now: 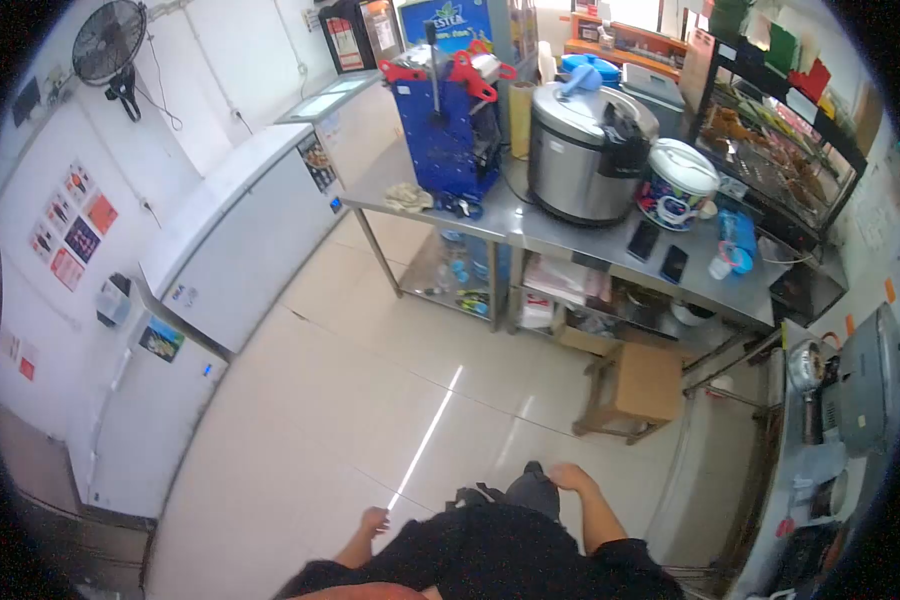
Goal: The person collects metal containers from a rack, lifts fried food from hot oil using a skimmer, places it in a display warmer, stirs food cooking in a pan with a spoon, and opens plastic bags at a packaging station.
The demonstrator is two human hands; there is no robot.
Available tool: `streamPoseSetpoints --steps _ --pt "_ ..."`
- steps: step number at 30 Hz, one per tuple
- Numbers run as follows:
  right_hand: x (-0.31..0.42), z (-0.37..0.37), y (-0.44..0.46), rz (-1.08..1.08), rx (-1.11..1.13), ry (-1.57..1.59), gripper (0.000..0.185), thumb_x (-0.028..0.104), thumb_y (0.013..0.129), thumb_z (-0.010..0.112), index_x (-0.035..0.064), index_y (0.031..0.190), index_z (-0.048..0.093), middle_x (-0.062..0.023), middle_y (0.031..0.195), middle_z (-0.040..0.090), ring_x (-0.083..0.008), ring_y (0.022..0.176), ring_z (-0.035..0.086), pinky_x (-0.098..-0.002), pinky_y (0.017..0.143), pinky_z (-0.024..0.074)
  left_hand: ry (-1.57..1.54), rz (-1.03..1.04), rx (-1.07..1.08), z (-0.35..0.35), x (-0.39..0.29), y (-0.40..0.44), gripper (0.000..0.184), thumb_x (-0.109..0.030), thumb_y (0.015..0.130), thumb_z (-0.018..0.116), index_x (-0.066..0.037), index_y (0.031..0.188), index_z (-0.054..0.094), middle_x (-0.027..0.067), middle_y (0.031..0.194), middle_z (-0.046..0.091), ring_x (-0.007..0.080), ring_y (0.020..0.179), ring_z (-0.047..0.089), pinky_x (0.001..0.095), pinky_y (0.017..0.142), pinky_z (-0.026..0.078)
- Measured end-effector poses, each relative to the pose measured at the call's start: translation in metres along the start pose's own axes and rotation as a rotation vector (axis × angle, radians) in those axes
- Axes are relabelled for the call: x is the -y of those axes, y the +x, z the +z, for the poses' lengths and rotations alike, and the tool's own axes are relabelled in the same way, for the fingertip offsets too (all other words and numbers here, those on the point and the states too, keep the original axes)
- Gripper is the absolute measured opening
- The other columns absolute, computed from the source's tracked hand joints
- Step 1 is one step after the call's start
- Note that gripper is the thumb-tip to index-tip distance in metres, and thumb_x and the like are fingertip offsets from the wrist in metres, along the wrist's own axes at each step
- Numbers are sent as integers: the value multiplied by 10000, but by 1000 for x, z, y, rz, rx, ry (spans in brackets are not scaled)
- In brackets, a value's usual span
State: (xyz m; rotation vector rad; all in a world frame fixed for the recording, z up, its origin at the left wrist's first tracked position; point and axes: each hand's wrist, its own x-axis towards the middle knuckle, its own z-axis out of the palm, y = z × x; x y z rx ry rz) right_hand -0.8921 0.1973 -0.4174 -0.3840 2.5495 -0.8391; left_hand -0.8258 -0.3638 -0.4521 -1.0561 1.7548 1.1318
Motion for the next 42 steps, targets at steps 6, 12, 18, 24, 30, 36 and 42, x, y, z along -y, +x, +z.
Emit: streamPoseSetpoints --steps 6,12,18,24,30,36,42 --pt "-70 15 -44 576 173 312 277 236 752 688 78 979 695 -130 937 682 -244 855 644 -408 726 500 -109 205 -24 -48 -87 34 310 -278 859 618 -80 1085 542 103 843 635 188 652 619 318 531 499" --pt "-65 -58 201 1078 -163 485 267 175 750 652 -15 935 678 -200 981 664 -275 952 639 -368 790 494 -246 199 60 -123 -207 83 308 -292 875 586 -51 1064 552 135 859 653 204 665 642 310 532 501" --pt "-1 -84 608 259 -149 -348 263 220 712 615 56 908 680 -191 905 657 -333 823 629 -464 708 485 -566 130 -134 -251 -267 161 325 -231 903 557 -27 1148 493 170 942 637 244 703 646 313 545 518" --pt "348 -165 911 -404 4 36 205 198 816 550 45 927 630 -176 976 629 -348 907 593 -465 751 478 -398 27 -69 -352 -407 211 310 -228 906 552 -31 1136 487 167 931 634 243 692 645 310 534 515" --pt "495 -219 1025 -437 57 150 277 192 847 520 68 1077 610 -164 1048 625 -344 1002 581 -445 830 465 -205 93 -11 -502 -550 299 295 -225 909 547 -35 1125 481 163 920 631 242 682 643 307 524 512" --pt "488 -238 1132 -238 56 152 281 189 845 526 89 1095 609 -161 1047 629 -329 985 588 -441 833 463 -86 168 -105 -703 -714 390 280 -222 913 542 -39 1114 475 159 909 628 241 671 641 304 513 509" --pt "507 -280 1215 -46 -37 438 269 192 840 544 76 1068 629 -173 984 650 -312 939 615 -423 829 472 41 427 -248 -862 -923 495 266 -220 916 537 -43 1102 469 156 898 625 240 661 639 301 503 506"
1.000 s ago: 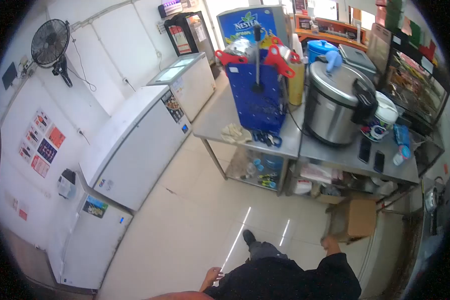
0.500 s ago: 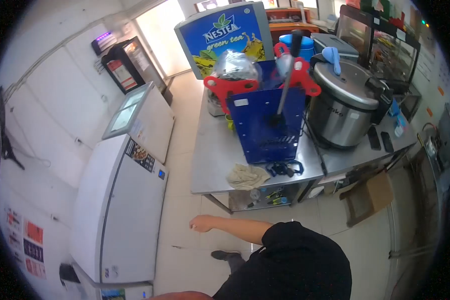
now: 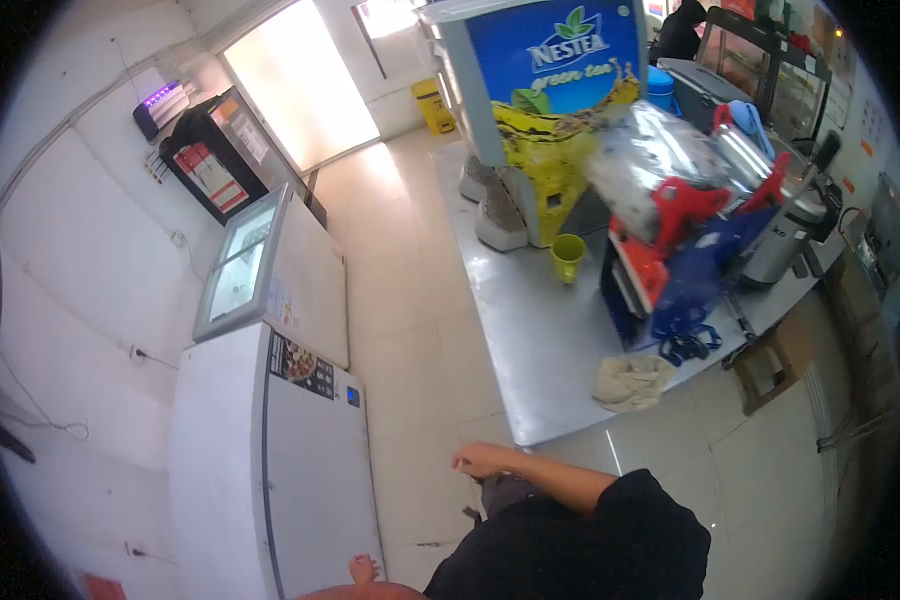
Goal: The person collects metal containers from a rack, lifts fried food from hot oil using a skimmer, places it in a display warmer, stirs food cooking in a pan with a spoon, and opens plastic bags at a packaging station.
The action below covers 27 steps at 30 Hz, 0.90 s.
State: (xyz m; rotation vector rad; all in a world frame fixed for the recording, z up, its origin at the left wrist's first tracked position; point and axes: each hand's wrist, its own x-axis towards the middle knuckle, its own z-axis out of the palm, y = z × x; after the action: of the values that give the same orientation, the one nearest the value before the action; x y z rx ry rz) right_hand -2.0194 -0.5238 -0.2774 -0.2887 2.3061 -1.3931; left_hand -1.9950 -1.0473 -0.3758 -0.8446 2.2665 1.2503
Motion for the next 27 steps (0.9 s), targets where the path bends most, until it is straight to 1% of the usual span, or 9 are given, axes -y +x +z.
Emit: streamPoseSetpoints --steps 6,7,8,10,17,20,23,26,27 --pt "-27 -35 164 -63 29 -73 301 202 841 540 55 1089 625 -169 1001 660 -309 941 622 -419 828 478 -97 165 172 12 -146 160 234 -230 925 537 -76 1079 450 126 818 606 233 602 628 321 454 494" --pt "-20 -48 196 -21 31 -84 299 196 842 534 53 1089 624 -170 1006 659 -317 947 620 -425 831 477 -72 198 346 11 -146 190 227 -226 914 564 -78 1062 476 121 785 609 238 609 631 331 470 504" --pt "-8 -73 231 17 24 -98 298 190 843 528 51 1089 623 -172 1010 657 -325 954 617 -431 834 475 -65 63 452 17 -146 229 176 -180 900 573 -83 1035 512 109 750 602 242 630 638 337 476 503" --pt "19 -129 292 38 37 -210 290 164 855 502 54 1098 615 -183 1021 647 -354 968 604 -456 843 466 125 -68 371 35 -183 218 152 -155 887 572 -87 1019 539 100 718 594 231 604 624 341 487 502" --pt "119 -284 495 -83 -78 -238 282 211 882 490 86 1109 600 -173 1032 630 -347 1008 580 -444 866 456 112 -240 452 84 -322 336 191 -204 891 563 -69 1024 541 123 770 611 231 639 636 332 506 507" --pt "84 -327 581 5 -65 -255 286 225 884 487 89 1107 603 -168 1030 631 -342 1009 581 -444 865 456 125 -247 498 106 -396 418 213 -225 892 559 -61 1027 542 132 792 619 232 654 641 329 513 509" --pt "-38 -342 653 144 -121 -208 297 212 858 491 81 1091 619 -170 1031 636 -344 971 596 -436 844 463 157 -213 563 121 -484 499 236 -246 893 556 -53 1029 544 142 815 626 232 668 646 325 521 511" --pt "-125 -378 643 466 -6 -236 287 238 826 520 82 1028 651 -171 1026 650 -349 946 612 -446 834 476 124 -111 651 154 -579 605 260 -266 895 552 -45 1031 545 151 837 634 232 683 652 321 529 513" --pt "-141 -394 626 550 -117 -113 265 248 811 547 90 981 673 -167 1001 658 -338 940 619 -445 812 482 97 -73 684 168 -617 646 268 -273 895 551 -43 1032 545 154 844 636 232 688 653 320 532 514"
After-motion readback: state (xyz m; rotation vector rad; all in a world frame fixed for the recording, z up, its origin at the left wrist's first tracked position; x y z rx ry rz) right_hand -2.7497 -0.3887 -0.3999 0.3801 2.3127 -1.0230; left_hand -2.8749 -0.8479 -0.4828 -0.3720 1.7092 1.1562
